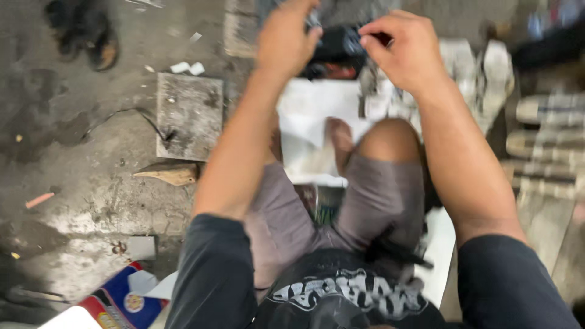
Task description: The person assembles white plastic slipper soles with black rubber insoles. They place the insole onto the sole, press the edges, and use a knife to tuck the insole into the sole's grooves. The process is repeated for multiple pairs.
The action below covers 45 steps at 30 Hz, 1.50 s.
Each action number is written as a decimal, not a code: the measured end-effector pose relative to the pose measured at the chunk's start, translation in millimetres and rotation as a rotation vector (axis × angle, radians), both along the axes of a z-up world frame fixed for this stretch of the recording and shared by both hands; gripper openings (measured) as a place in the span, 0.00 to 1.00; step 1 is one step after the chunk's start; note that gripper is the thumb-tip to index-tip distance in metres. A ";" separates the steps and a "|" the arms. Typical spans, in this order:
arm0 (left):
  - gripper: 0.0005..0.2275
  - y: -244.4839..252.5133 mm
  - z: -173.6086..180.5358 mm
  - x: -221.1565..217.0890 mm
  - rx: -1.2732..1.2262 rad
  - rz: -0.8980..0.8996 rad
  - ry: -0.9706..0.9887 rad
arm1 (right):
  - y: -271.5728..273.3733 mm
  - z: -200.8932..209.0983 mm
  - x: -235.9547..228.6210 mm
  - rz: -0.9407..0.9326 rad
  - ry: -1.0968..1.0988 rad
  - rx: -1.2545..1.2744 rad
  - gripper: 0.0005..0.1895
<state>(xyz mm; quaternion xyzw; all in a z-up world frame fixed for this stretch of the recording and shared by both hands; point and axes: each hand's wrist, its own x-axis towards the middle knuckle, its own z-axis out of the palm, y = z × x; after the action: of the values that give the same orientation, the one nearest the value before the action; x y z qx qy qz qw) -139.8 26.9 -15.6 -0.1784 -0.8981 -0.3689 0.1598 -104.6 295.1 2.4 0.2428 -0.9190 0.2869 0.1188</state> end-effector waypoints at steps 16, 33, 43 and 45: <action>0.31 4.9 -72.1 -45.9 -0.315 0.056 -0.253 | -67.4 -12.2 -64.4 -0.053 -0.300 0.539 0.37; 0.24 -9.8 -21.2 -39.8 -0.127 0.194 -0.075 | -32.8 4.9 -52.4 -0.012 -0.325 -0.025 0.18; 0.38 -12.8 -46.7 -52.0 -0.101 0.258 -0.143 | -12.3 -53.8 -117.0 -0.231 0.113 -0.070 0.16; 0.38 -10.1 -50.7 -51.4 -0.106 0.226 -0.142 | -14.6 -61.5 -122.4 -0.265 0.132 -0.070 0.16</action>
<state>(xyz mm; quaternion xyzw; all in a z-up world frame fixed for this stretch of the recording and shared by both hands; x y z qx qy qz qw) -191.2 16.8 -66.3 -0.0577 -0.9398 -0.3121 0.1269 -227.0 280.5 -59.1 0.1334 -0.9227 0.2839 0.2242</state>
